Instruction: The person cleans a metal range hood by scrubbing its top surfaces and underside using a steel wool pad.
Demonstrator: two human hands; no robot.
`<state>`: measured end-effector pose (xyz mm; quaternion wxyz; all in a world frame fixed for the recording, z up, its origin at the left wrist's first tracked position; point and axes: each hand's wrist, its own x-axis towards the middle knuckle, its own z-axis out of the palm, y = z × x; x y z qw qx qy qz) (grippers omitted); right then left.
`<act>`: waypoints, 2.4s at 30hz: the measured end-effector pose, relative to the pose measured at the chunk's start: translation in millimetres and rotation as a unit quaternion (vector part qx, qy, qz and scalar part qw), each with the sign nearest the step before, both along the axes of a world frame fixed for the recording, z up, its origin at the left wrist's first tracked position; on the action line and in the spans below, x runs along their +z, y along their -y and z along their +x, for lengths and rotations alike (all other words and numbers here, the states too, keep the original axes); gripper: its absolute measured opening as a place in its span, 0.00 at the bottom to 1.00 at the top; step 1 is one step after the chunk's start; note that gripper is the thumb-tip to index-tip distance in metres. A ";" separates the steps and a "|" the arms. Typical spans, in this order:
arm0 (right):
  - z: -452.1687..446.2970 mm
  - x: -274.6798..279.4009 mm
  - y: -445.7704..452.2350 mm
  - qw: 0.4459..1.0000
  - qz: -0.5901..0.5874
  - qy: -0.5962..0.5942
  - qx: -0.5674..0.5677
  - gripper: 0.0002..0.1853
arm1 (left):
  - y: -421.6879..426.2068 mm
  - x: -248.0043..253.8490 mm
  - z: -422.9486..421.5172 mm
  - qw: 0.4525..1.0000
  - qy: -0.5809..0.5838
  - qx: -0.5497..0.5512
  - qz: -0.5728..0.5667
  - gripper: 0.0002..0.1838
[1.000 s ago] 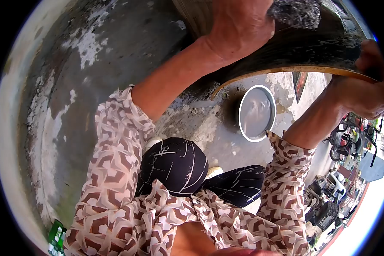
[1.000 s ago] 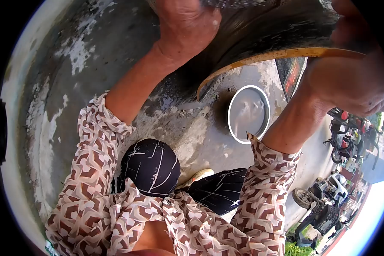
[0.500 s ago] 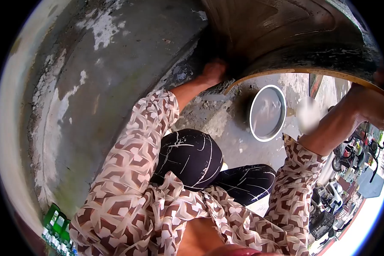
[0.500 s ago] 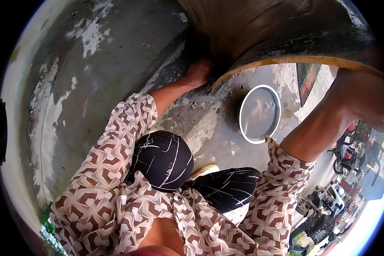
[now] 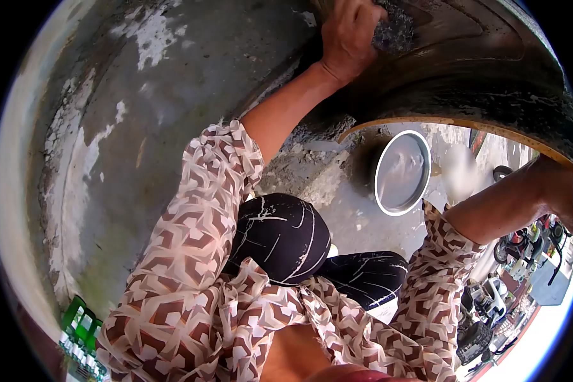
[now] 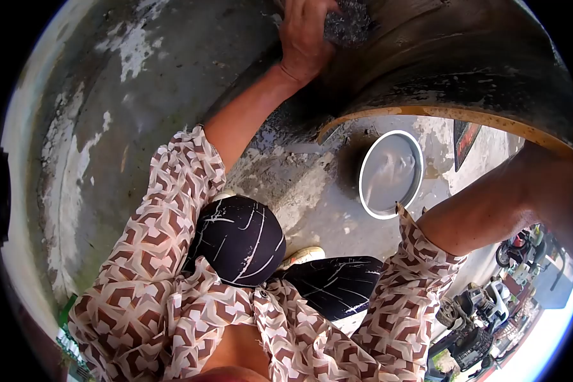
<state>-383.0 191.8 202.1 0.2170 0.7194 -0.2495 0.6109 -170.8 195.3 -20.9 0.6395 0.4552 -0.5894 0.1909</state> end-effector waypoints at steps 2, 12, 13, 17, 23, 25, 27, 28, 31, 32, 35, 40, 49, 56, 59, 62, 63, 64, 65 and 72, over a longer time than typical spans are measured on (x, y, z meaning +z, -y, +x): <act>-0.7 0.9 4.3 1.000 0.001 -0.002 0.005 0.20 | -14.5 -54.7 -6.4 0.996 0.012 -0.006 0.091 0.18; -3.4 0.6 -1.1 1.000 -0.006 0.001 0.019 0.19 | -59.3 -93.7 -10.3 0.878 -0.298 -0.126 0.352 0.11; -3.5 0.2 -0.9 1.000 -0.007 0.002 0.019 0.19 | -58.0 -64.0 -3.3 0.904 -0.308 -0.107 0.278 0.14; -4.5 -1.0 -4.3 1.000 -0.002 0.008 0.021 0.18 | -20.7 30.9 39.9 0.963 -0.260 -0.051 -0.047 0.19; -12.1 -2.2 -7.9 1.000 -0.005 0.010 0.023 0.17 | 15.3 -9.5 24.0 0.990 -0.133 0.044 -0.007 0.21; -14.2 -4.2 -2.8 1.000 -0.002 0.006 0.025 0.17 | -4.4 -29.2 8.0 0.990 -0.129 0.015 0.055 0.22; -18.7 -3.4 -3.3 1.000 -0.007 0.004 0.030 0.17 | -16.5 -44.5 -2.7 0.987 -0.128 -0.011 0.092 0.23; -20.0 -2.6 -2.7 0.999 -0.010 0.002 0.036 0.17 | -22.6 -48.5 -6.1 0.986 -0.129 -0.025 0.104 0.23; -30.3 -2.5 -3.5 0.999 -0.017 -0.005 0.050 0.17 | -29.0 -48.6 -4.3 0.979 -0.138 -0.067 0.133 0.24; -34.3 -2.2 -3.2 0.998 -0.019 -0.009 0.058 0.16 | -30.0 -47.3 -0.6 0.976 -0.143 -0.080 0.141 0.25; -46.9 -1.0 -3.1 0.996 -0.026 -0.027 0.080 0.16 | -30.7 -42.3 7.6 0.977 -0.147 -0.063 0.141 0.23; -76.0 4.2 -3.5 0.988 -0.038 -0.069 0.136 0.16 | -20.5 -15.0 30.2 0.966 -0.256 -0.006 0.029 0.20; -55.1 -7.4 -40.8 0.997 -0.021 -0.026 0.073 0.14 | 13.6 20.1 8.7 0.995 -0.070 0.063 -0.035 0.26; -47.1 -6.8 -51.5 0.992 -0.084 -0.038 0.085 0.14 | -37.8 -56.0 -14.4 0.977 -0.065 -0.073 0.190 0.29; -60.0 -13.0 -56.7 0.996 -0.053 0.028 0.071 0.17 | -36.8 -27.8 -10.3 0.979 -0.128 -0.085 0.132 0.28; -62.1 -17.9 -60.4 0.989 -0.017 0.113 0.098 0.18 | -24.6 16.7 -0.5 0.986 -0.142 -0.080 0.039 0.26; -66.2 -19.9 -61.4 0.985 -0.004 0.130 0.111 0.18 | -21.2 30.8 1.3 0.987 -0.145 -0.068 0.001 0.29; -69.2 -21.6 -62.0 0.986 -0.002 0.123 0.110 0.18 | -16.6 41.9 4.0 0.988 -0.134 -0.070 -0.011 0.28; -68.8 -21.8 -62.3 0.985 -0.006 0.135 0.111 0.17 | -9.8 51.9 5.6 0.989 -0.122 -0.074 -0.026 0.29; -71.7 -24.4 -71.4 0.990 -0.020 0.129 0.053 0.19 | -16.8 -14.6 -33.1 0.989 -0.099 -0.059 0.094 0.21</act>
